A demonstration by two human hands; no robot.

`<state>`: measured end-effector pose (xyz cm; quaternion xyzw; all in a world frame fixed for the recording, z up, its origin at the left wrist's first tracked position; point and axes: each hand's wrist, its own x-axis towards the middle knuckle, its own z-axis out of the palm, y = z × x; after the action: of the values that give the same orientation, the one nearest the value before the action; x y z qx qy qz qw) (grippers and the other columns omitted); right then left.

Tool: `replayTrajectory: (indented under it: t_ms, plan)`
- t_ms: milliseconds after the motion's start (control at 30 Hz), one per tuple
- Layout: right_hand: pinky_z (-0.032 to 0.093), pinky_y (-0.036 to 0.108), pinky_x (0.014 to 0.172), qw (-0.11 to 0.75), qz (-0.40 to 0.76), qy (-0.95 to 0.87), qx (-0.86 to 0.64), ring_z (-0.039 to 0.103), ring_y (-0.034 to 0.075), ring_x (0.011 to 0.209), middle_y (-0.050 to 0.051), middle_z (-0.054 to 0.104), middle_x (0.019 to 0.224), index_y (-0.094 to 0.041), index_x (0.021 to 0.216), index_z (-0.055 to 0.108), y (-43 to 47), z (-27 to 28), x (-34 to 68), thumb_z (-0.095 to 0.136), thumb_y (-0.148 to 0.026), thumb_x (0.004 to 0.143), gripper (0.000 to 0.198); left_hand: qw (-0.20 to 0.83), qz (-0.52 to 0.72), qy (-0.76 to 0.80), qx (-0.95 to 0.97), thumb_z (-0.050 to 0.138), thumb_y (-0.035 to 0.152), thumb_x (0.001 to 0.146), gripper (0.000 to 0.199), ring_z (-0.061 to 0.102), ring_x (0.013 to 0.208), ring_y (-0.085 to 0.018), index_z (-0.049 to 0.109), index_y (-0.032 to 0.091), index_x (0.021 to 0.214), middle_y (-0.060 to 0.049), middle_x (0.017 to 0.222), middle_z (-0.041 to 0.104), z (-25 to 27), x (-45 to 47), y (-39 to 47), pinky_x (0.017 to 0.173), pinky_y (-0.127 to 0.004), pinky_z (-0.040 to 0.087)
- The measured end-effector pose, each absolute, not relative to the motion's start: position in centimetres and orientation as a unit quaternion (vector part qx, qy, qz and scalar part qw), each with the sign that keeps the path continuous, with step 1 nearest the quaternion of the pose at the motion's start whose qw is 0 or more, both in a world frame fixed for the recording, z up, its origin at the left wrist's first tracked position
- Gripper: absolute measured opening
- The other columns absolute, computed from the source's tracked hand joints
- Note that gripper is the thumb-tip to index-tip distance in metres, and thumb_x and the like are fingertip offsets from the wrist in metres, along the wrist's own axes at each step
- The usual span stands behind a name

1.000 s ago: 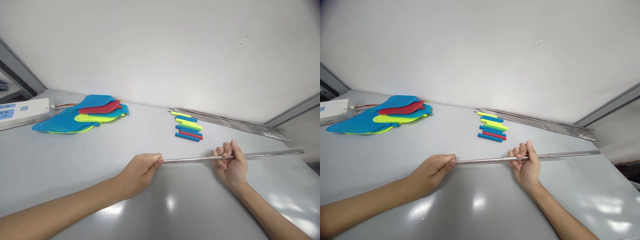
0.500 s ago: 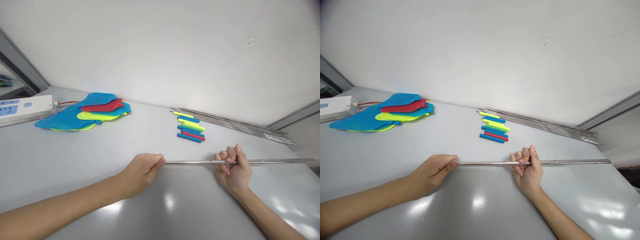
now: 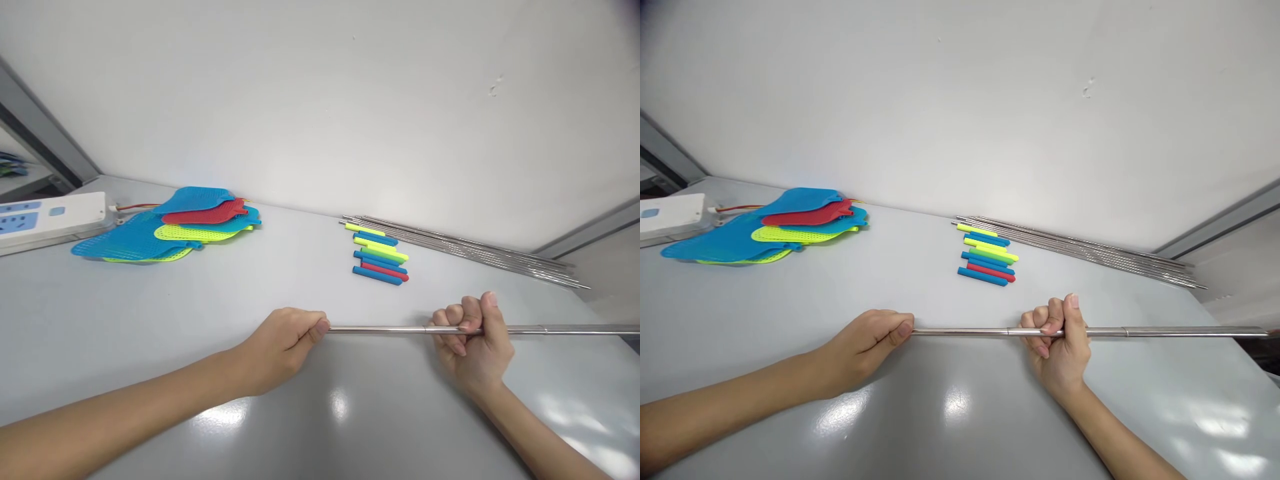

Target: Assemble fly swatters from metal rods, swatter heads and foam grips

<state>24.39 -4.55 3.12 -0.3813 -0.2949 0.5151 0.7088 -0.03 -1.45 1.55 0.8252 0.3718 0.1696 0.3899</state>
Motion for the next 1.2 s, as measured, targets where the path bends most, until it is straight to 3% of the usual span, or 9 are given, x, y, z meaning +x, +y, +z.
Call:
replayTrajectory:
  t_ms: [200,300,367,467,667,867,1200]
  plan:
    - [0.027,0.02,0.038,0.675,0.536,-0.33,-0.386,0.033,0.006,0.036,-0.003,0.025,0.036,-0.015,0.042,0.043,-3.2,4.6,25.7,0.037,-0.032,0.082,0.044,0.318,0.131,0.367,0.864,0.02,0.03,0.088,0.031,0.034,0.05,-0.01,0.033,0.018,0.062,0.004,0.053,0.037,2.3,0.6,-1.6,0.052,-0.022,0.029]
    - [0.039,0.024,0.054,0.671,0.585,-0.276,-0.362,0.046,0.009,0.056,0.0,0.041,0.054,-0.015,0.048,0.044,-2.8,5.6,25.8,0.041,-0.031,0.081,0.037,0.289,0.118,0.359,0.88,0.018,0.025,0.088,0.027,0.043,0.056,-0.012,0.043,0.02,0.078,0.003,0.061,0.047,2.3,0.8,-1.7,0.056,-0.023,0.033]
    - [0.04,0.027,0.061,0.655,0.654,-0.205,-0.32,0.045,0.01,0.059,-0.001,0.04,0.057,-0.016,0.05,0.042,-2.9,6.0,25.6,0.043,-0.031,0.08,0.033,0.255,0.114,0.359,0.891,0.02,0.02,0.087,0.025,0.047,0.061,-0.014,0.044,0.021,0.088,0.001,0.067,0.051,2.1,0.9,-2.1,0.058,-0.024,0.035]
    - [0.037,0.025,0.05,0.646,0.703,-0.13,-0.266,0.032,0.009,0.046,-0.004,0.026,0.047,-0.017,0.047,0.034,-3.7,6.1,25.1,0.044,-0.029,0.079,0.036,0.198,0.092,0.386,0.896,0.024,0.014,0.083,0.022,0.05,0.064,-0.015,0.045,0.019,0.086,-0.002,0.073,0.053,1.9,1.2,-3.2,0.058,-0.025,0.035]
    - [0.02,0.022,0.035,0.699,0.659,-0.061,-0.271,0.01,0.009,0.038,-0.006,0.007,0.042,-0.017,0.044,0.022,-5.4,5.2,23.8,0.042,-0.023,0.079,0.041,0.118,0.011,0.38,0.917,0.028,0.013,0.082,0.015,0.049,0.048,-0.015,0.041,0.019,0.078,0.0,0.063,0.054,1.6,1.6,-5.3,0.045,-0.025,0.027]
    - [0.011,0.023,0.033,0.704,0.652,-0.047,-0.278,0.005,0.008,0.037,-0.007,0.004,0.041,-0.018,0.045,0.017,-5.6,4.3,23.0,0.041,-0.029,0.08,0.044,0.122,-0.046,0.37,0.92,0.032,0.008,0.077,0.014,0.049,0.039,-0.016,0.038,0.02,0.076,0.003,0.054,0.055,0.8,1.8,-6.2,0.04,-0.025,0.017]
    - [0.013,0.024,0.033,0.707,0.661,-0.105,-0.228,0.004,0.008,0.035,-0.007,0.004,0.037,-0.018,0.043,0.017,-6.3,3.8,22.8,0.037,-0.034,0.082,0.046,0.111,-0.004,0.354,0.928,0.025,0.013,0.082,0.017,0.046,0.038,-0.015,0.036,0.02,0.071,0.003,0.05,0.052,0.4,1.5,-6.4,0.041,-0.026,0.014]
